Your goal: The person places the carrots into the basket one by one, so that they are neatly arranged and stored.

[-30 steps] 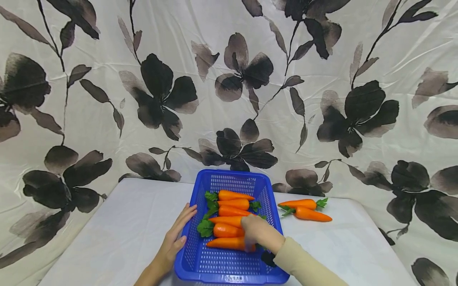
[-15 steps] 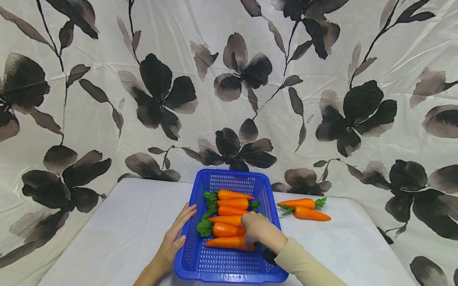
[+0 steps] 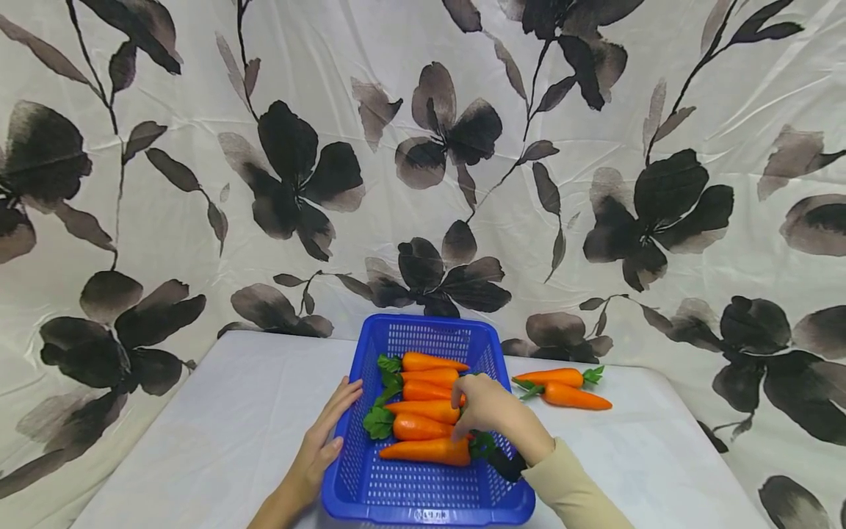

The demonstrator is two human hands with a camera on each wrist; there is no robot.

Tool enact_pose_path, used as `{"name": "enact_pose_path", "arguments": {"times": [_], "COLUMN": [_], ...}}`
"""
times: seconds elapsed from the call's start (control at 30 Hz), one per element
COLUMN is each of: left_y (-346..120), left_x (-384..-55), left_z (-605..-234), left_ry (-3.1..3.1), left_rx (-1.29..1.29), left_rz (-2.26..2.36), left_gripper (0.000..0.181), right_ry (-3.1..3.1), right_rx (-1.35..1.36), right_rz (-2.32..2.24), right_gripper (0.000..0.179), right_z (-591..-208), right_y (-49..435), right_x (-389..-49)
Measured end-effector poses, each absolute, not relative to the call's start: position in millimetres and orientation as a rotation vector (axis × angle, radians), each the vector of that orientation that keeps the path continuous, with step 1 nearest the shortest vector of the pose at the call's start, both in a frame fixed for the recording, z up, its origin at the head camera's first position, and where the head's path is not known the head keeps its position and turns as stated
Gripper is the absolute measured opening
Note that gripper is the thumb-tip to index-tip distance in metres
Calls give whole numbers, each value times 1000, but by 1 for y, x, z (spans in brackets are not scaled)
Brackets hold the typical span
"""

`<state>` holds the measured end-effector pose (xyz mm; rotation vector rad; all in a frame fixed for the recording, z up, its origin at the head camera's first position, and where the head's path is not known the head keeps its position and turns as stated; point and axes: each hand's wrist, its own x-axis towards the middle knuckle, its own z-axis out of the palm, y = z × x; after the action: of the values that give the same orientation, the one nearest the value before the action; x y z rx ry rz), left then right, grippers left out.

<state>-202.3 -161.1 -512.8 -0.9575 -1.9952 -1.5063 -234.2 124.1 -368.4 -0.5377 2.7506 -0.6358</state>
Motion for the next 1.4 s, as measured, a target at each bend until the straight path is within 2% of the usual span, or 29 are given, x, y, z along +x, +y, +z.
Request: {"name": "enact_pose_path", "arguments": {"times": [0.47,0.97,1.1,1.4], "left_y": [-163,-162,-162,-161], "left_x": [-202,-201,-201,-201], "left_z": [-514,-514,-514,-514], "left_ry": [-1983,-2015,-2019,-2017], "left_rx": [-968,-947,-941,-948], "left_rz": [-1501,-1521,-1524,-1518], "left_gripper": [56,56,56,57], "right_ry": [2715,2782,2859,2813], "right_rx": [-662,-682,-584,-157], "right_rz": [-1144,-1795,-1915,-2371], "right_gripper": [28,16,18,23], "right_z": [-349,-367,-373,-403], "right_y": [167,246,265,303], "right_x": [-227,-228,-229,-244]}}
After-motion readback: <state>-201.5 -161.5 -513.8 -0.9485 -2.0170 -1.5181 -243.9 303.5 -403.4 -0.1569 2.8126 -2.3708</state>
